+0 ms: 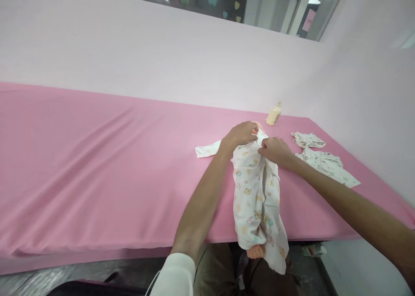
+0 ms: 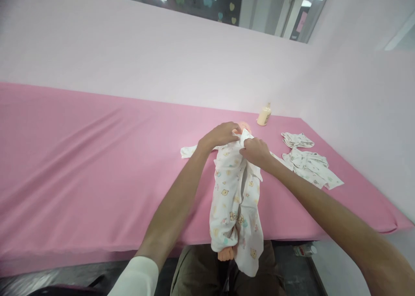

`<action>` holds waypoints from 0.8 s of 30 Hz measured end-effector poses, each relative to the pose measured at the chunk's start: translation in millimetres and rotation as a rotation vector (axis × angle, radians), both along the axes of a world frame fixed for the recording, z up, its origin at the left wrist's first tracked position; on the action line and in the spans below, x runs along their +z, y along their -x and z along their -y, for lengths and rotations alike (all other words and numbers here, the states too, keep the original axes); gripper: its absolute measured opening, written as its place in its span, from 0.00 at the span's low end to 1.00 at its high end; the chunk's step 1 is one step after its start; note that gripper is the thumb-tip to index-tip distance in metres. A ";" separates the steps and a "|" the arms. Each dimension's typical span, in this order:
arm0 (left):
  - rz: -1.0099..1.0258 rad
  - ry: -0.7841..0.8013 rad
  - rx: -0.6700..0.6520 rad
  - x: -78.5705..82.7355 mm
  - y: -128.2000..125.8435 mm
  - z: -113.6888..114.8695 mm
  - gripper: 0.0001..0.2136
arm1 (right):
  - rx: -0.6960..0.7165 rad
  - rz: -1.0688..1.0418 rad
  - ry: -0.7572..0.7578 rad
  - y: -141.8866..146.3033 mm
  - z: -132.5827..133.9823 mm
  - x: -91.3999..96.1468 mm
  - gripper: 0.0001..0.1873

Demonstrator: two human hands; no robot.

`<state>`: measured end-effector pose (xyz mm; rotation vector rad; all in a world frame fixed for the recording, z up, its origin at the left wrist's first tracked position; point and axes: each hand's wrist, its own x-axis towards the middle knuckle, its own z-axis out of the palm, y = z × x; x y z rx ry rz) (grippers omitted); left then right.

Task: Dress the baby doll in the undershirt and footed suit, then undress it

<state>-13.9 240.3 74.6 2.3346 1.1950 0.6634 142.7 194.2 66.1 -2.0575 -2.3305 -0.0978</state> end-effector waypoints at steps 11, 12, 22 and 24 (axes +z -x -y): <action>-0.378 0.116 -0.042 19.3 -14.0 29.9 0.06 | -0.033 -1.038 0.413 -44.2 -11.2 -16.8 0.07; -0.390 0.116 -0.044 17.1 -15.1 28.3 0.07 | -0.027 -1.080 0.435 -47.5 -12.1 -18.9 0.07; -0.386 0.021 -0.083 14.5 -18.1 26.4 0.07 | 0.012 -1.047 0.420 -49.0 -12.8 -15.3 0.10; -0.338 0.053 -0.108 13.9 -15.1 23.8 0.07 | 0.023 -1.035 0.426 -49.4 -13.1 -13.6 0.10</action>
